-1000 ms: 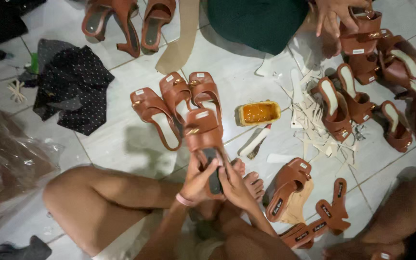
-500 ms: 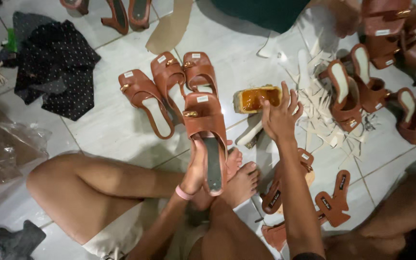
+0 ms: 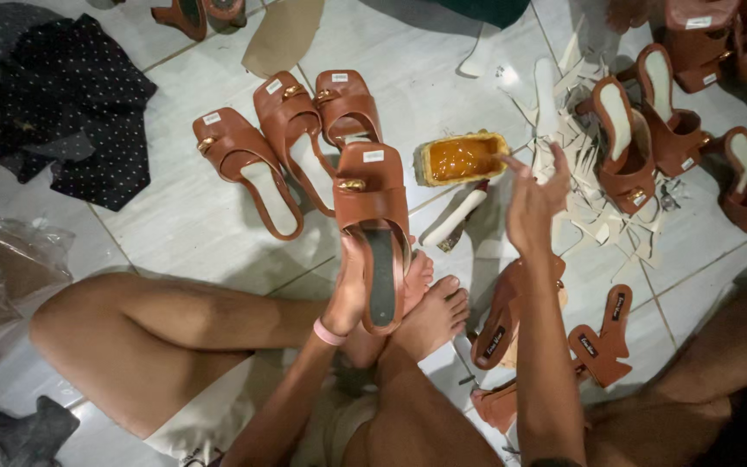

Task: The person applies adhesive to the sole of a brown slide sandal using a brush, then inserts a white insole and presses it into place. The person repeats this process on a second sandal, handling each shoe one at a time.

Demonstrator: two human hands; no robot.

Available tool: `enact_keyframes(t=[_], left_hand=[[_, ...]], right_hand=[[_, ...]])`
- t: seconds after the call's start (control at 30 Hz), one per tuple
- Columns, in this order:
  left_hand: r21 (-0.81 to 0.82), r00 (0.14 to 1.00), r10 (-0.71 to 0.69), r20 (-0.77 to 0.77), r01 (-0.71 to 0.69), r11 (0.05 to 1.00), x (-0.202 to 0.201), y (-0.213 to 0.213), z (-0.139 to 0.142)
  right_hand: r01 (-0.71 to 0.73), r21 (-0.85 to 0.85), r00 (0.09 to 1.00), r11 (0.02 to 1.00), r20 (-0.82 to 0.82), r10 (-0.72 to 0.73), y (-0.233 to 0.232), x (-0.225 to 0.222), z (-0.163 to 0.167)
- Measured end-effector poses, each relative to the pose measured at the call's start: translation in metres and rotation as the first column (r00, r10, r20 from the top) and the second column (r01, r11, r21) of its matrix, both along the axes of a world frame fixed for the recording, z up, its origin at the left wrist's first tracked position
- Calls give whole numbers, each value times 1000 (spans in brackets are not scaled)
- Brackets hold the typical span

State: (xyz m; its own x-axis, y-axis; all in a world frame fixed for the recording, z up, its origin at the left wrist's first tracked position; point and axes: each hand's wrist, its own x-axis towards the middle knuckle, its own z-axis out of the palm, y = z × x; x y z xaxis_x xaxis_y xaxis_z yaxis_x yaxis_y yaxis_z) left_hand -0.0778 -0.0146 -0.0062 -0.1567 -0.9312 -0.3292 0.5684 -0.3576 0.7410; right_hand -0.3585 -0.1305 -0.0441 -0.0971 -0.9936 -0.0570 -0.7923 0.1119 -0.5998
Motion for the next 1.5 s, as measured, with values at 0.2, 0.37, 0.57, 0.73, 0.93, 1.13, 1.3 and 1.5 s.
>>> enact_keyframes(t=[0.2,0.37,0.57,0.73,0.93,1.13,1.3,1.5], left_hand=[[18,994,18,-104,-17,1000,-1,1,-9],[96,749,126,-650,-84,992,-10,1,-7],[141,971,102,-216,-73,987,3,0,13],[94,994,98,-55,-93,991,11,5,30],[51,996,68,64,-72,996,8,7,28],[-23,981,74,182,-71,997,8,9,27],[-51,988,61,144,-54,997,10,7,32],[-91,967,56,250,-34,995,10,10,32]], right_hand=[[314,68,948,947,33,-316,-14,-59,-32],[328,-293,564,898,823,62,23,-77,28],[-24,-90,625,996,776,85,121,72,68],[-205,1,644,979,753,135,137,151,86],[-279,-111,921,954,251,299,115,159,98],[-313,-108,927,944,181,328,106,162,97],[-347,-86,934,934,60,352,103,157,96],[-356,-165,931,920,19,363,106,156,96]])
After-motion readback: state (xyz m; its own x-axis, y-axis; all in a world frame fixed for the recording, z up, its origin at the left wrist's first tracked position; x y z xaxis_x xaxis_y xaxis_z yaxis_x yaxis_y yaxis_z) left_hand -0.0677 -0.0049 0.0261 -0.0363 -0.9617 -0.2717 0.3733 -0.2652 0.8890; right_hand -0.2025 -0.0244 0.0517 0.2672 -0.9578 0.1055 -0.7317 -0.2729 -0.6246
